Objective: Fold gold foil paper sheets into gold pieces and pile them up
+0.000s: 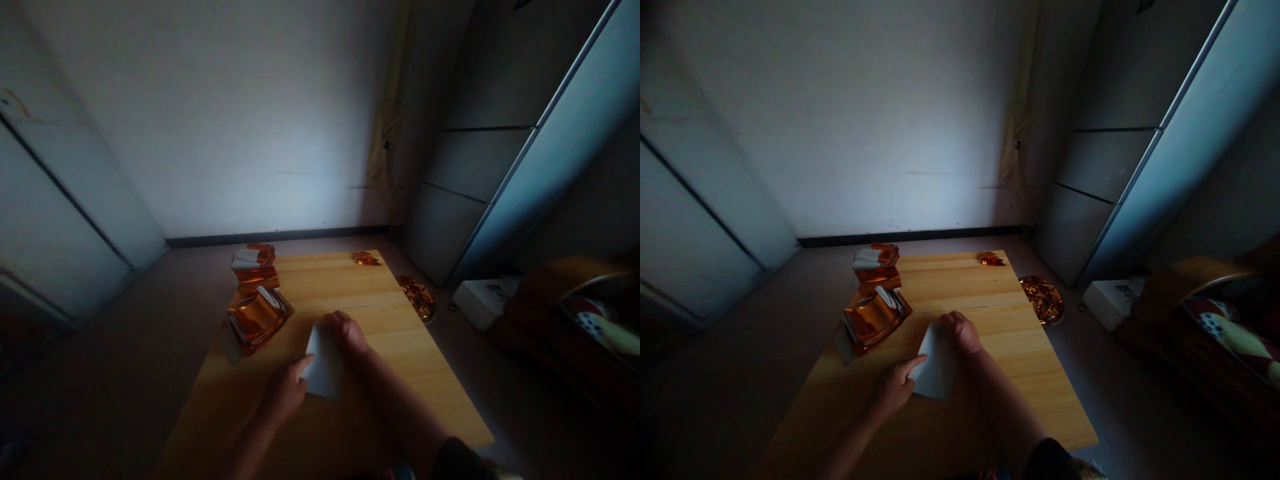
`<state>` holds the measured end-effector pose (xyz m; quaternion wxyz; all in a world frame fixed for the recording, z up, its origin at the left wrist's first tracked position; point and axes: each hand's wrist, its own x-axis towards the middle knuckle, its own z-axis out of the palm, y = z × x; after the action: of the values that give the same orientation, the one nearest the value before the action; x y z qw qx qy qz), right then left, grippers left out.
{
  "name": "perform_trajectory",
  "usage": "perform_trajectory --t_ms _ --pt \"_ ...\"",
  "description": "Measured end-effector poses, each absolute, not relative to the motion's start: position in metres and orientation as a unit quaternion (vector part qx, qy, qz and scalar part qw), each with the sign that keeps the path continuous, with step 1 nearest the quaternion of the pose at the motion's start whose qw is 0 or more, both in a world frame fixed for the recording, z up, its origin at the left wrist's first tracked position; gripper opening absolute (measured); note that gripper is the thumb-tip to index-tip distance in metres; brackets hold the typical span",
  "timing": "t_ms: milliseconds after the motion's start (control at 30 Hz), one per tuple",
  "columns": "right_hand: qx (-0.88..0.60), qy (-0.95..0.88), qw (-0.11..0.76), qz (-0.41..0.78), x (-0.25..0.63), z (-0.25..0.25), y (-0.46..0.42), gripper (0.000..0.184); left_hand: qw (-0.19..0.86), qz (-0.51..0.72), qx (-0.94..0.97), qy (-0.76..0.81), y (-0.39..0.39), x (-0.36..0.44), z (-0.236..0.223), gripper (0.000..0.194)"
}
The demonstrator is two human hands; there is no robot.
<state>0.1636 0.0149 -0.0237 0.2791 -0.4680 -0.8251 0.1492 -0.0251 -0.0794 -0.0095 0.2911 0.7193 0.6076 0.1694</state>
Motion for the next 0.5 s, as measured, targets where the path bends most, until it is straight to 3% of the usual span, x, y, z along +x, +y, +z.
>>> perform_trajectory --t_ms 100,300,500 --pt "-0.460 -0.840 0.258 0.132 0.162 -0.021 0.016 0.024 0.296 0.157 0.753 0.566 -0.079 -0.033 -0.013 0.078" --pt "-0.476 -0.859 0.179 0.060 0.161 -0.020 0.017 0.020 0.272 0.149 0.788 0.532 -0.079 -0.036 -0.014 0.078" --pt "-0.475 -0.851 0.220 0.047 0.164 -0.013 0.014 0.022 0.130 0.165 0.816 0.538 -0.082 -0.029 -0.003 0.043"
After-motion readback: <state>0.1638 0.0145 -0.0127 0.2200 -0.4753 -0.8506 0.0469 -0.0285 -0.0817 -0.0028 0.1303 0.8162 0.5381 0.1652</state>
